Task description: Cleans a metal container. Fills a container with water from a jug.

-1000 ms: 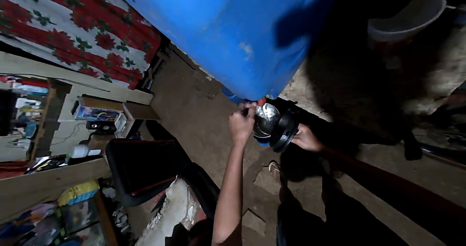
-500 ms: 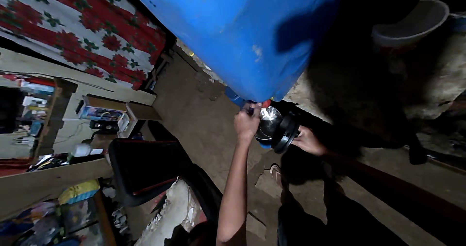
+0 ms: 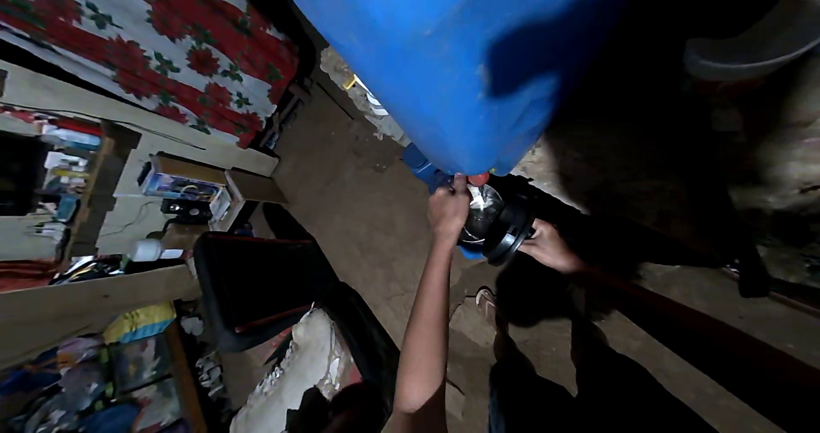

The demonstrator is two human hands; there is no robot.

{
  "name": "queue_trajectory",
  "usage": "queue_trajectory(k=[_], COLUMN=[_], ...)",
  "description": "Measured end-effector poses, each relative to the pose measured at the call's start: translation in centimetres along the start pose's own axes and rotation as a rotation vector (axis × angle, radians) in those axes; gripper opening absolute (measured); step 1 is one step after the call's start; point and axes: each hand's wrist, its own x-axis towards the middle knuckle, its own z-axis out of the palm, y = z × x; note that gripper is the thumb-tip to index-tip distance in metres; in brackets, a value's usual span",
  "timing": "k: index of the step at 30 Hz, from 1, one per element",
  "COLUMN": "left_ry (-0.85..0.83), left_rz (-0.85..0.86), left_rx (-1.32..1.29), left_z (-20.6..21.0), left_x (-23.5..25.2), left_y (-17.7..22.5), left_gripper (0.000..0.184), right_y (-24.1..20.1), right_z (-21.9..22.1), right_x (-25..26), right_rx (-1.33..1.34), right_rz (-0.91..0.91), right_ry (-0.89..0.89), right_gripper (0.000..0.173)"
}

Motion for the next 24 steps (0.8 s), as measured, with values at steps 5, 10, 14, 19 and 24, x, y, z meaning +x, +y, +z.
queue_trajectory(k=[5,10,14,19,24], left_ry=[0.08,0.089,-0.028,-0.04,-0.149], left_rz=[0.199,0.223,0.044,-0.021,-0.207], left_rx=[0.015,0.176,0.055,0.043,0.017], left_z=[0.1,0.9,0.5,-1.0,-1.1], left_x=[-0.6,-0.6,-0.5,-1.2,-5.8], left_y=[-1.5,0.0,0.0,-2.3,-13.8], left_gripper=[0.039,0.049,0.067,0.067,0.041], right_y=[-0.2,-0.3,0.1,-0.2,0.4], right_z=[-0.4,-0.5,-0.6,-0.8,-1.0], right_x=[0.1,0.1,0.0,0.1,0.6], right_rx=[0.01,-0.021,-0.03,-0.036,-0.04], right_rz=[0.043,0.038,0.039,0.055,0.057], right_ry=[-0.014,-0.018,-0.024,-0.027,-0.006], right_gripper=[0.045,0.045,0.046,0.044,0.046])
